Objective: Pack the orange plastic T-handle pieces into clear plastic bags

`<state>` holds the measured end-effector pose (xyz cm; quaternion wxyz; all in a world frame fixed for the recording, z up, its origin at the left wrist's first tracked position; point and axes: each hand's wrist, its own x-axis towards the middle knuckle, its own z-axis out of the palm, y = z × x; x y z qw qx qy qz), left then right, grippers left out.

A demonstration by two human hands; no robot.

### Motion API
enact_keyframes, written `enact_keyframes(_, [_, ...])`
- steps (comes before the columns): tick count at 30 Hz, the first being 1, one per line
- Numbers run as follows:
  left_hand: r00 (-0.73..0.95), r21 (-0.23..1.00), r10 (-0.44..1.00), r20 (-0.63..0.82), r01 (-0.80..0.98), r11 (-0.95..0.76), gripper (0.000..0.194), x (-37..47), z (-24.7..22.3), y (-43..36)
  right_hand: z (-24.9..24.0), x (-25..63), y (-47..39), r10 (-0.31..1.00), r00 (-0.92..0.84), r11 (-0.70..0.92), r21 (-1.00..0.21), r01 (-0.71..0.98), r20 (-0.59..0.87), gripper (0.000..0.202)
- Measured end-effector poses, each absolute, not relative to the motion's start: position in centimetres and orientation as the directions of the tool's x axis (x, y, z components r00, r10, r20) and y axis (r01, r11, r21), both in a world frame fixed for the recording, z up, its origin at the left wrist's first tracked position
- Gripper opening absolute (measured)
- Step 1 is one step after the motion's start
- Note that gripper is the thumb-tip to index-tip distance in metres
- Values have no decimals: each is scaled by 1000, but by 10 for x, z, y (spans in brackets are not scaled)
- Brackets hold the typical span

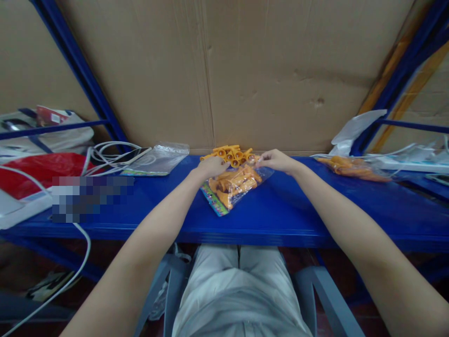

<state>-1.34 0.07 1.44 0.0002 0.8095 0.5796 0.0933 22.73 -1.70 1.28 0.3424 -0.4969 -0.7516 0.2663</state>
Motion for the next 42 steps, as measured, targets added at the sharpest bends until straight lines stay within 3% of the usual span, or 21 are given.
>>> enact_keyframes(6, [294, 360, 956, -15, 894, -269, 41, -4, 9, -5, 16, 231, -13, 896, -147, 335, -421, 843, 419, 13])
enact_keyframes(10, [305, 473, 952, 28, 835, -282, 34, 0, 2, -3, 23, 242, -13, 908, -2, 170, -365, 915, 418, 23])
enact_keyframes(12, [288, 552, 955, 72, 786, -279, 28, 1, -2, 0, 22, 250, -12, 963, 17, 96, -397, 913, 270, 40])
enact_keyframes(15, [278, 699, 957, 83, 668, -255, 19, 3, -7, 5, 15, 259, -9, 995, -76, 33, -536, 844, -58, 61])
enact_keyframes(17, [279, 773, 959, 59, 594, -221, 16, 3, -10, 9, 7, 259, -7, 977, -153, 23, -642, 766, -148, 64])
enact_keyframes(23, [208, 907, 977, -48, 420, -45, 13, -1, -13, 18, -3, 245, -7, 973, -210, 30, -841, 540, -100, 24])
enact_keyframes(28, [205, 964, 969, -140, 252, 86, 9, -3, -8, 16, 2, 238, -13, 956, -259, -60, -958, 282, -136, 12])
enact_keyframes(37, [143, 989, 982, -125, 99, 111, 22, -4, -2, 10, 5, 250, -10, 949, -204, -200, -958, 206, -242, 14])
enact_keyframes(42, [166, 991, 979, -116, 79, 104, 22, -7, -8, 19, -1, 253, -6, 963, -184, -168, -973, 159, -196, 17])
